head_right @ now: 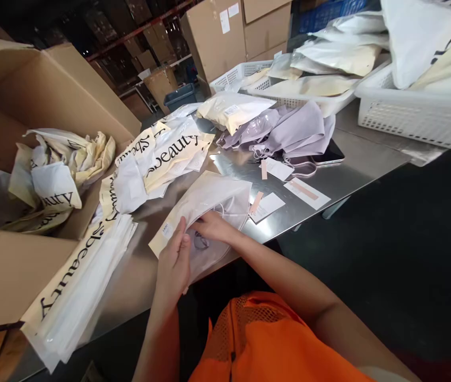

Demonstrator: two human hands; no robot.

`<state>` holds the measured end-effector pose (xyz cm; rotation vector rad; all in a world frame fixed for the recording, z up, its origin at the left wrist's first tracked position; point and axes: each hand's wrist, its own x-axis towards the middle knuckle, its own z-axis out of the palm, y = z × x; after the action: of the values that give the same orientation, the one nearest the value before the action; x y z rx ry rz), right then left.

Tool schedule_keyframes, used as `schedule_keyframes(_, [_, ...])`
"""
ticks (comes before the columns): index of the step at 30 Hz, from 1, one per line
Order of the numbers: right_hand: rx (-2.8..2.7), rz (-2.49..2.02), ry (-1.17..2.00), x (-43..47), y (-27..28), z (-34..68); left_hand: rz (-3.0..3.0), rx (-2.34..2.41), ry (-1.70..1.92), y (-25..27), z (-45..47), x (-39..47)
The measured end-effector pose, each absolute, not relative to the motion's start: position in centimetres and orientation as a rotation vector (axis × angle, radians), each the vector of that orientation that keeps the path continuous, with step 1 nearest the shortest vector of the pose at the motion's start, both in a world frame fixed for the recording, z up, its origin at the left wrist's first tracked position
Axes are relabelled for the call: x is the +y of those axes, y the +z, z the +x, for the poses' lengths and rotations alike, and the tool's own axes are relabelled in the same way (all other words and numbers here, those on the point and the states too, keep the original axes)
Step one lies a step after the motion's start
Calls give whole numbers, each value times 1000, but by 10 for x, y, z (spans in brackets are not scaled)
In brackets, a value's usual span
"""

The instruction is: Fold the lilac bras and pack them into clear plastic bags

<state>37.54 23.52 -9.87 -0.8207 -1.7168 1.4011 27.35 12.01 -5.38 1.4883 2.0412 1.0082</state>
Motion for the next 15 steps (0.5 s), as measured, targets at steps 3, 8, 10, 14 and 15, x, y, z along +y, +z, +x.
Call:
schedule_keyframes(3, [-1828,-996,1059,233,-110,425,1353,2099,1131,-44,261,120])
schedule_keyframes(8, [-2327,-1052,171,219,-149,518,1335,2064,1213,-44,256,125])
schedule_keyframes(10, [-2468,-860,94,205,-160,535,1359,2031,1205,-46,258,127])
schedule_keyframes(14, [-2246,-765,7,180,-159,530,1443,1975,1122,-50,263,125])
schedule_keyframes(15, [-2158,-764,-41,180,-156,523,1469,1961,1095,-51,264,125])
